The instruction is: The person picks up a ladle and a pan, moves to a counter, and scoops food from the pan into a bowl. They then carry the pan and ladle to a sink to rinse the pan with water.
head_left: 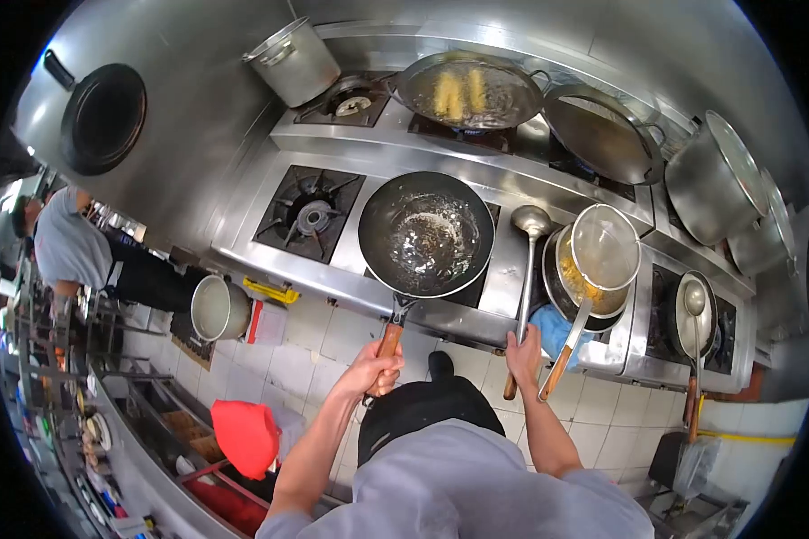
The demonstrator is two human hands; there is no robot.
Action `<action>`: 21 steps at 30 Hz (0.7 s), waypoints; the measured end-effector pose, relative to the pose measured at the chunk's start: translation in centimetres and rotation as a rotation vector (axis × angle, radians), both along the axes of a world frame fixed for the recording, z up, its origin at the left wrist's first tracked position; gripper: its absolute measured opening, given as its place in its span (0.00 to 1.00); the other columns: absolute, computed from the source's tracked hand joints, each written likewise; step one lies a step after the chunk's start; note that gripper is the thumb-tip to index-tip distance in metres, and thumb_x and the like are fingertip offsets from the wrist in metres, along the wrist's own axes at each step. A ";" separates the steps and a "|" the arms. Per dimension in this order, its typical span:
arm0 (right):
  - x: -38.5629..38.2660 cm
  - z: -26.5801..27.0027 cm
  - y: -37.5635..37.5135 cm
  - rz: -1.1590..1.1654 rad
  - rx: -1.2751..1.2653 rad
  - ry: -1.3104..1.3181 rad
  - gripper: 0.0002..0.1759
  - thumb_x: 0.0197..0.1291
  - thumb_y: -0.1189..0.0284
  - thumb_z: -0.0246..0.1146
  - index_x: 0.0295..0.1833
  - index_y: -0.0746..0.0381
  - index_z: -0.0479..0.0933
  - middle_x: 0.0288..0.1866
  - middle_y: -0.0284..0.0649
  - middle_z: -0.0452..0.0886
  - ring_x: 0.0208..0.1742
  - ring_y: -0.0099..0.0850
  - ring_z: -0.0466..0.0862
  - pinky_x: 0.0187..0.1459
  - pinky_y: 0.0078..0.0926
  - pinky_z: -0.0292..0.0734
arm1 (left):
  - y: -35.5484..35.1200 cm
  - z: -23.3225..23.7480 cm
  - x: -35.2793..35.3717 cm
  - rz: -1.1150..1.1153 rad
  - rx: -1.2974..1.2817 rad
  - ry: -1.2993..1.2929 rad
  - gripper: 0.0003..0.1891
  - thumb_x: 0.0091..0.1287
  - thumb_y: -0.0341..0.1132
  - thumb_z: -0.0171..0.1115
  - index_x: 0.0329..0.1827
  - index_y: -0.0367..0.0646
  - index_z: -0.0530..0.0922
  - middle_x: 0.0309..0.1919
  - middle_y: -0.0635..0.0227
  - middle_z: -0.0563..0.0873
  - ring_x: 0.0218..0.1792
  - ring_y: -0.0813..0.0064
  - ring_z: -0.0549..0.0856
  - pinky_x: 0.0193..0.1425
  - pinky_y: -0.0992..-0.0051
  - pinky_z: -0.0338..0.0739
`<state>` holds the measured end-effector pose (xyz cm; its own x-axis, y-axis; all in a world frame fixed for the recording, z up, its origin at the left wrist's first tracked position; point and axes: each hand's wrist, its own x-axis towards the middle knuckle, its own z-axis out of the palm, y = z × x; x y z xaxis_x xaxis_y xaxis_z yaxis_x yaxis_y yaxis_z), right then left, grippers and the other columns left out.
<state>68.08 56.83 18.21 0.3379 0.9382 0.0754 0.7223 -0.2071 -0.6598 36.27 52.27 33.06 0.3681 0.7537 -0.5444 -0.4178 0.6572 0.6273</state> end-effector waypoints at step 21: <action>1.1 12.0 -6.6 -0.220 0.176 1.652 0.16 0.70 0.63 0.51 0.56 0.60 0.69 0.21 0.26 0.57 0.16 0.15 0.56 0.10 0.12 0.49 | 6.7 -7.8 -4.9 -0.179 0.009 -0.117 0.22 0.68 0.52 0.53 0.54 0.45 0.68 0.35 0.64 0.79 0.30 0.73 0.81 0.30 0.71 0.78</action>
